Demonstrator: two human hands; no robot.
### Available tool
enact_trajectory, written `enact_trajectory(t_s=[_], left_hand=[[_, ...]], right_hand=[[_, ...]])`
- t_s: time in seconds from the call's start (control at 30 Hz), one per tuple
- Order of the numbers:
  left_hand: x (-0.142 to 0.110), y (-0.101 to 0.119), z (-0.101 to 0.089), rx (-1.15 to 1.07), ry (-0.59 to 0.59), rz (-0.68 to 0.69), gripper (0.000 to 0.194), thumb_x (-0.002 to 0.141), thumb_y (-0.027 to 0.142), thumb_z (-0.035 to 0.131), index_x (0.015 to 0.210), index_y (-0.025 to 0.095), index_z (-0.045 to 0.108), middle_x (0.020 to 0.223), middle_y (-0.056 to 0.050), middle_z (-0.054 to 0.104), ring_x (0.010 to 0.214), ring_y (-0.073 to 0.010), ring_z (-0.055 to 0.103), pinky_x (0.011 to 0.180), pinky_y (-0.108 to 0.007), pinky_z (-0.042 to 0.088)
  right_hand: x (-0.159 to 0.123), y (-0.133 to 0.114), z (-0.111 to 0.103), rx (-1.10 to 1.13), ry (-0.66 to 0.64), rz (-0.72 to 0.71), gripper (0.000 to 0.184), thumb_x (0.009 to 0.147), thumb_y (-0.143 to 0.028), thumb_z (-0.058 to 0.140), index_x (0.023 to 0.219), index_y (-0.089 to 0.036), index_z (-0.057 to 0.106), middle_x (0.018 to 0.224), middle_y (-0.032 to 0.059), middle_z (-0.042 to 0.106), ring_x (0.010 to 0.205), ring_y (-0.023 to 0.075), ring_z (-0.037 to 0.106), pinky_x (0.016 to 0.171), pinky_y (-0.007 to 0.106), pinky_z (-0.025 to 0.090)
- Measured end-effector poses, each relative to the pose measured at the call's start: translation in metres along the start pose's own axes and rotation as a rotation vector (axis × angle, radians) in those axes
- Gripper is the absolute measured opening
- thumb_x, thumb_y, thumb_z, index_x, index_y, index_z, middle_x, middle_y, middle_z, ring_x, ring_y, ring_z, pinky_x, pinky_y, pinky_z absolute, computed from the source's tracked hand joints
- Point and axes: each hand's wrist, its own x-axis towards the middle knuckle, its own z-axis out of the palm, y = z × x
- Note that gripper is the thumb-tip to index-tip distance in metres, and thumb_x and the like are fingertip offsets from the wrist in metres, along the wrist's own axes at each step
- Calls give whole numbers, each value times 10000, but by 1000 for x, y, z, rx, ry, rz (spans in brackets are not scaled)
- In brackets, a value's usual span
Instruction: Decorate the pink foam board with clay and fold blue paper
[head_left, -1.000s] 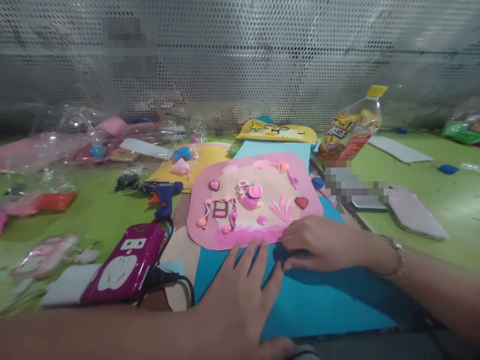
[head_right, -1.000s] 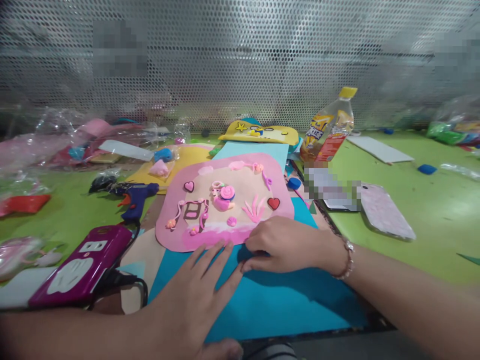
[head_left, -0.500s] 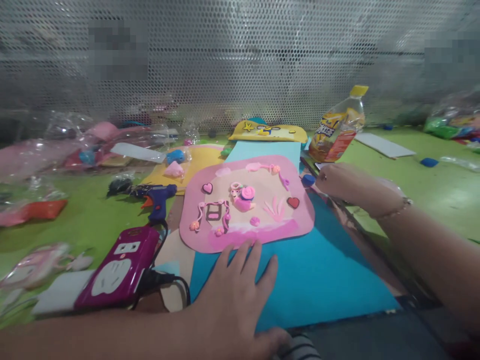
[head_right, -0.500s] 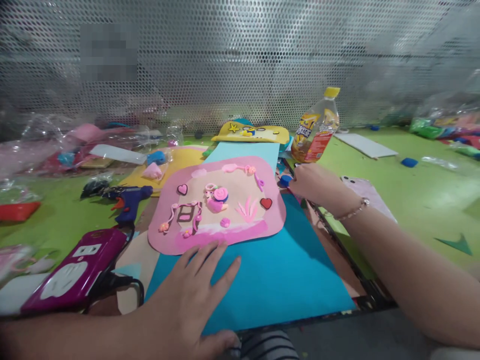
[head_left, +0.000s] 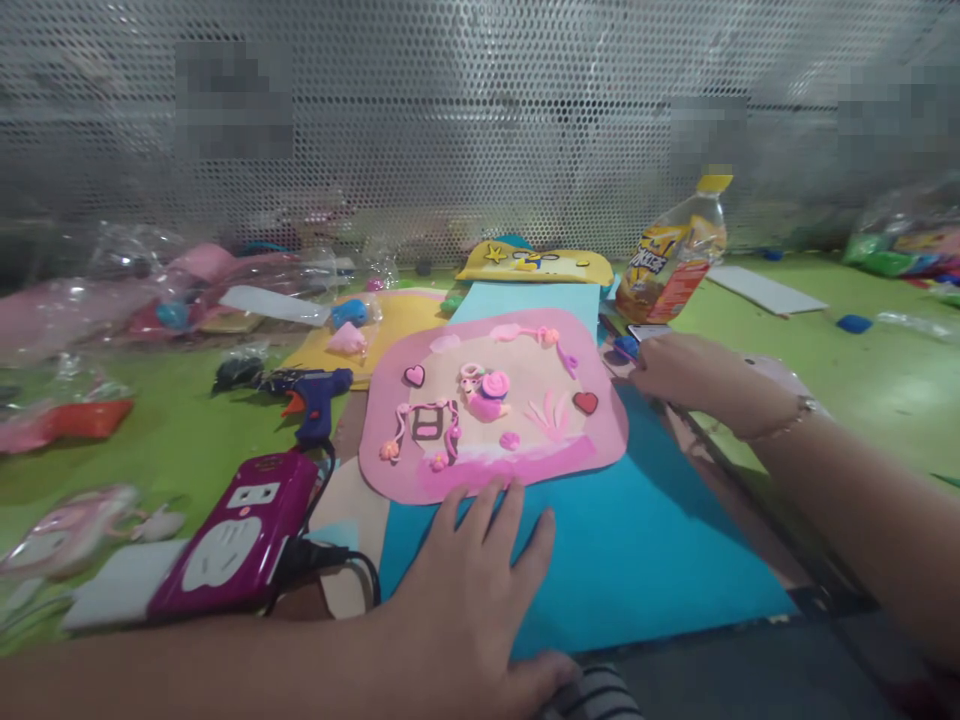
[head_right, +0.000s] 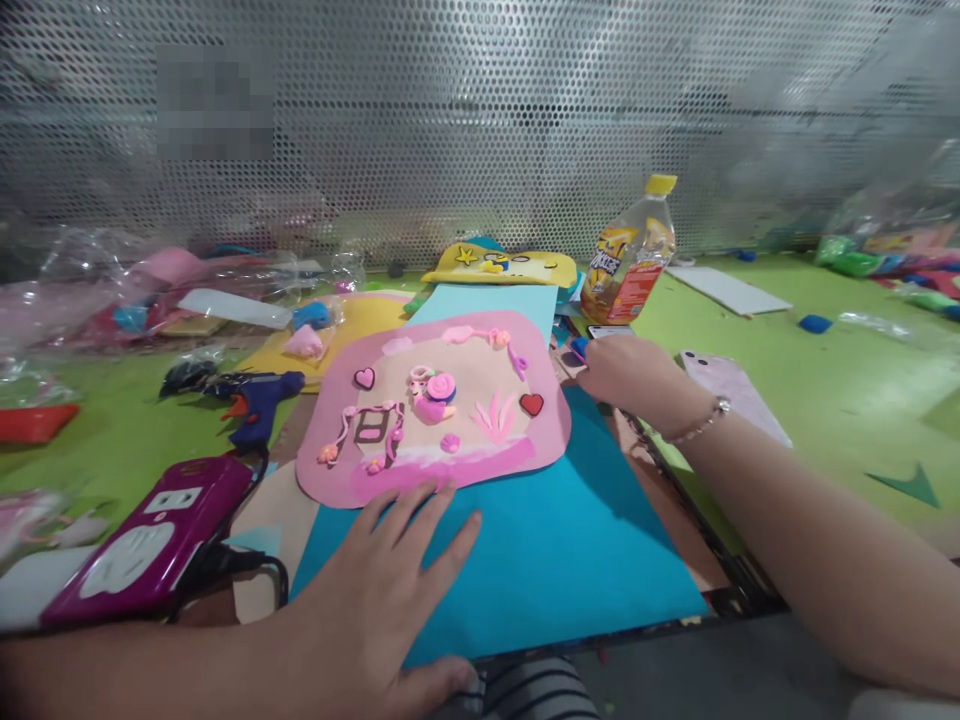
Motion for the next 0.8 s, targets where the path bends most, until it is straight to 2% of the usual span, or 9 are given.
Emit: enact_trajectory(t_s=[0.1, 0.17, 0.3, 0.37, 0.53, 0.67, 0.8], left_hand=[[0, 0, 0, 11, 16, 2, 783, 831, 718, 336, 1445, 233, 307, 1481, -187, 289, 1327, -393, 289, 1024, -612, 253], [0, 0, -1, 22, 30, 6, 789, 822, 726, 343, 1437, 232, 329, 1462, -188, 327, 1316, -389, 314, 1019, -603, 277], [0, -1, 0, 43, 39, 10, 797, 814, 730, 353, 1437, 233, 329, 1459, -187, 333, 1305, -393, 335, 1007, -598, 306], [1, -1, 0, 48, 38, 11, 801, 809, 730, 362, 1435, 231, 335, 1454, -192, 340, 1296, -399, 346, 999, -600, 316], [0, -1, 2, 54, 54, 12, 797, 804, 729, 373, 1426, 231, 354, 1424, -199, 383, 1272, -395, 376, 997, -594, 321], [0, -4, 6, 27, 71, 31, 780, 829, 716, 320, 1427, 216, 352, 1405, -201, 400, 1282, -392, 362, 1016, -595, 298], [1, -9, 9, -24, 73, 106, 784, 854, 689, 275, 1435, 165, 327, 1408, -239, 372, 1306, -408, 317, 1006, -600, 313]], right_hand=[[-4, -6, -4, 17, 86, 37, 213, 846, -244, 392, 782, -132, 561, 777, 142, 626, 676, 227, 581, 499, 290, 269], [-5, -12, -5, 92, 209, 24, 194, 868, -259, 369, 821, -152, 525, 735, 107, 606, 627, 197, 549, 502, 283, 271], [-10, -26, -1, 483, 503, -189, 106, 844, -264, 447, 760, -203, 433, 575, -4, 497, 502, 128, 433, 492, 246, 285], [-13, -33, 2, 653, 546, -281, 110, 838, -251, 461, 748, -208, 415, 564, -23, 484, 486, 112, 413, 482, 232, 294], [-18, -43, 11, 915, 431, -535, 63, 842, -215, 476, 789, -191, 453, 653, -8, 555, 530, 101, 478, 498, 219, 354], [-19, -45, 16, 1054, 328, -583, 63, 877, -218, 468, 822, -187, 471, 626, -19, 542, 543, 110, 497, 526, 236, 361], [-19, -45, 14, 1024, 280, -636, 199, 932, -284, 418, 777, -179, 485, 650, 2, 527, 571, 118, 488, 553, 253, 363]])
